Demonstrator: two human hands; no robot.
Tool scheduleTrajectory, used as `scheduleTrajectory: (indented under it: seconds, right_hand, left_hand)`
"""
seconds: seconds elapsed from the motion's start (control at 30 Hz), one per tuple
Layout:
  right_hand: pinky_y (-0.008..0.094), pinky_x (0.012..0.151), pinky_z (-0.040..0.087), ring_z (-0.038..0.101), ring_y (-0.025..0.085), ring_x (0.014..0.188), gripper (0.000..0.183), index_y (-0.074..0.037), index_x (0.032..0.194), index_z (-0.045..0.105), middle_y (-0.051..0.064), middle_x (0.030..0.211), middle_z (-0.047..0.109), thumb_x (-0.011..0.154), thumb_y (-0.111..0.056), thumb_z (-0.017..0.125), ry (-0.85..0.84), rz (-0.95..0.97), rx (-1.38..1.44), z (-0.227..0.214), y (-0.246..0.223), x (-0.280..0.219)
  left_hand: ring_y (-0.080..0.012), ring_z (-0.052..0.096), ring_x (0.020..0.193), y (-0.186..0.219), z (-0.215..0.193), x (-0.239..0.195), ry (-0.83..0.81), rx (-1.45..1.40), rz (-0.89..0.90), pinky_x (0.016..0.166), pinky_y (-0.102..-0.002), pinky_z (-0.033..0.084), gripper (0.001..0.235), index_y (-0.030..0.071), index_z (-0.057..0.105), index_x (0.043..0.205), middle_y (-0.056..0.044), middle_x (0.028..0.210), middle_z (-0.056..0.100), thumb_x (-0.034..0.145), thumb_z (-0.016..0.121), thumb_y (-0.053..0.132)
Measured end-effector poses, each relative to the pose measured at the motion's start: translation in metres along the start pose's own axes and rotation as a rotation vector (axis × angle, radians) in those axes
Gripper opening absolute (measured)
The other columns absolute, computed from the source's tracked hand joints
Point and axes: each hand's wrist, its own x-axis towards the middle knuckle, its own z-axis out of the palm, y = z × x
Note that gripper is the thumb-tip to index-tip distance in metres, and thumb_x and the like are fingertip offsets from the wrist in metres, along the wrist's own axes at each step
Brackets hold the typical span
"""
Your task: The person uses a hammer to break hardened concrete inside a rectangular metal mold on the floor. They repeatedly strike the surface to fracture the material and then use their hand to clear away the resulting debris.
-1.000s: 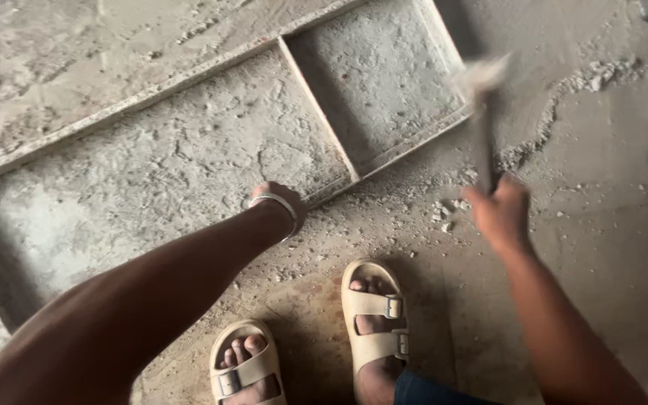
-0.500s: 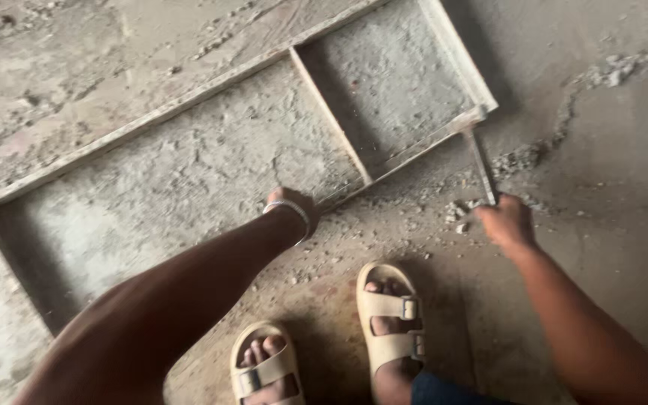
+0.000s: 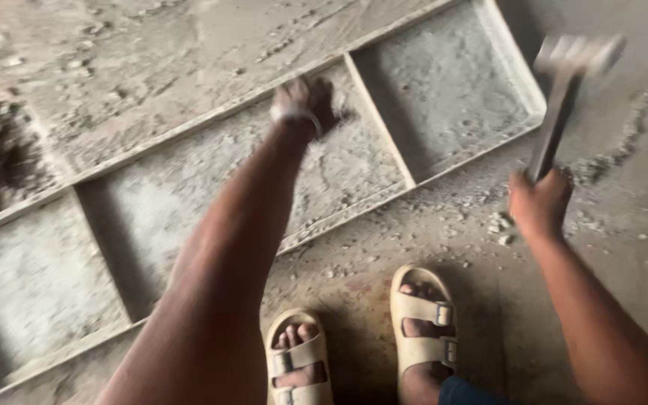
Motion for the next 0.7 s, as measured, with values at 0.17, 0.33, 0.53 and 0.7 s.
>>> scheduleTrajectory:
  seconds: [0.17,0.33,0.53,0.7]
  right_hand:
    - [0.038,0.044,0.045,0.058,0.022,0.047,0.017,0.001,0.087,0.065,0.013,0.063,0.062,0.089,-0.015,0.069,-0.284,0.311,-0.442,-0.008,0.06,-0.018]
    - [0.039,0.041,0.043,0.055,0.02,0.047,0.016,-0.001,0.09,0.067,0.008,0.063,0.062,0.084,-0.014,0.073,-0.251,0.335,-0.3,-0.016,0.049,-0.024]
    - [0.025,0.04,0.046,0.055,0.008,0.05,0.015,-0.011,0.095,0.057,-0.002,0.07,0.057,0.088,-0.002,0.067,0.011,0.03,0.126,-0.028,-0.044,0.018]
    - [0.03,0.049,0.044,0.057,0.015,0.054,0.024,0.0,0.085,0.053,0.01,0.074,0.058,0.105,0.004,0.065,0.121,-0.303,0.322,-0.048,-0.031,0.057]
  left_hand:
    - [-0.0364,-0.013,0.157,0.054,0.049,-0.043,-0.16,-0.033,0.087,0.116,-0.077,0.002,0.14,0.013,-0.009,0.164,-0.013,0.169,-0.024,0.069,0.053,0.095]
    - [-0.0427,-0.02,0.154,0.071,0.077,-0.052,-0.177,-0.029,0.128,0.112,-0.082,-0.003,0.151,0.013,-0.013,0.163,-0.017,0.167,-0.028,0.062,0.059,0.099]
    - [-0.045,-0.02,0.153,0.074,0.088,-0.043,-0.147,-0.077,0.113,0.109,-0.086,-0.003,0.147,0.023,-0.013,0.164,-0.015,0.167,-0.028,0.062,0.07,0.089]
    - [-0.0422,-0.02,0.155,0.072,0.087,-0.045,-0.125,-0.109,0.124,0.111,-0.083,-0.004,0.148,0.024,-0.012,0.164,-0.014,0.169,-0.026,0.061,0.074,0.087]
